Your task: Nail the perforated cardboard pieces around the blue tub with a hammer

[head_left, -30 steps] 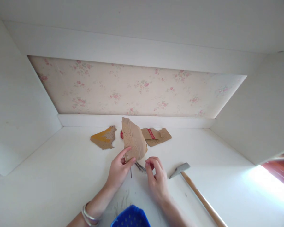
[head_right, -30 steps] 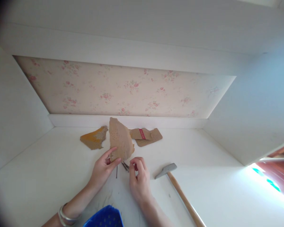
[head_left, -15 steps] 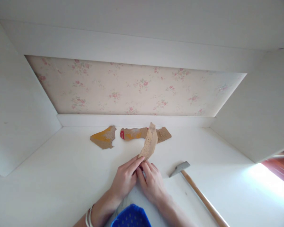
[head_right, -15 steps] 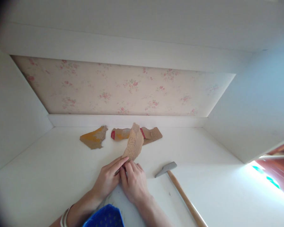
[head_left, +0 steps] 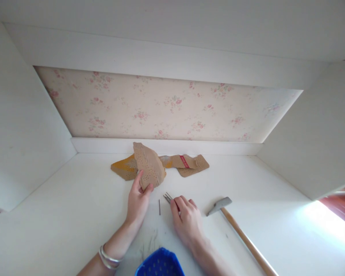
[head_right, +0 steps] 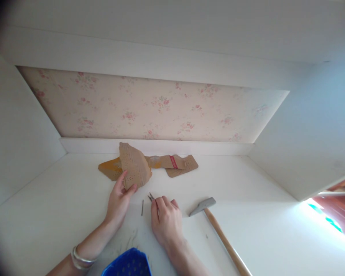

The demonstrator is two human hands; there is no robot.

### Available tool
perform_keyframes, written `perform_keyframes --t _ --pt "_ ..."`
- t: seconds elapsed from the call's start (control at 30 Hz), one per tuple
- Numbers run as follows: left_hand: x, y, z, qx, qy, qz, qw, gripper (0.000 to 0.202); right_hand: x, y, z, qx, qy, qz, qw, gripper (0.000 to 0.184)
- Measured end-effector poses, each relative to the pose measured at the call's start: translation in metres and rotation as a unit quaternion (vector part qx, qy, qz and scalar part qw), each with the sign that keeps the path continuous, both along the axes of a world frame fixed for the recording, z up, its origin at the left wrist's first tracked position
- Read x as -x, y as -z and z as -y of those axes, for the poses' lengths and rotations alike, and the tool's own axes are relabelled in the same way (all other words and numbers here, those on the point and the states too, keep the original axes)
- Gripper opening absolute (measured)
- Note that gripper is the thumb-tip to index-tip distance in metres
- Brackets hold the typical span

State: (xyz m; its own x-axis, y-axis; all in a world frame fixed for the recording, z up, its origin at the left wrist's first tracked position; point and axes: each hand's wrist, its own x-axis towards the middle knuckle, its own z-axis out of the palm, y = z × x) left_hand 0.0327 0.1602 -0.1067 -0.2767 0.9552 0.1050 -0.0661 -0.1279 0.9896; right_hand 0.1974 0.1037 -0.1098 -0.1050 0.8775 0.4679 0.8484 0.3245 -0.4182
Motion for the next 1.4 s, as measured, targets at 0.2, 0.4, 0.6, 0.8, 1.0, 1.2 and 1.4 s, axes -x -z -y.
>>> perform_keyframes --t 0.2,0.4,0.6,0.8,1.0,1.2,1.4 --pt "-0.002 0.000 0.002 0.009 0.032 0.035 0.999 0.074 0.006 0.001 -0.001 0.015 -0.012 0.062 0.998 0.027" --pt "0.000 0.001 0.002 0.025 0.008 -0.044 0.999 0.048 0.006 0.004 -0.001 0.020 0.007 0.071 0.997 0.021" --pt "0.000 0.002 0.002 0.021 0.028 -0.026 0.999 0.036 0.004 0.010 -0.003 0.027 0.008 0.025 0.999 0.023" --pt "0.001 0.004 0.001 0.027 0.065 -0.018 0.997 0.036 0.002 0.006 -0.004 0.044 0.001 -0.119 0.992 0.022" --pt "0.002 -0.002 0.005 0.033 0.093 0.036 0.994 0.036 -0.014 -0.001 -0.008 0.057 0.048 -0.355 0.932 0.027" --pt "-0.005 -0.011 0.014 0.040 0.273 0.012 0.961 0.036 -0.014 0.004 -0.012 0.121 -0.024 -0.529 0.840 0.035" --pt "-0.006 -0.014 0.012 0.073 0.267 -0.006 0.961 0.050 -0.018 0.002 -0.019 0.146 -0.041 -0.639 0.754 0.030"
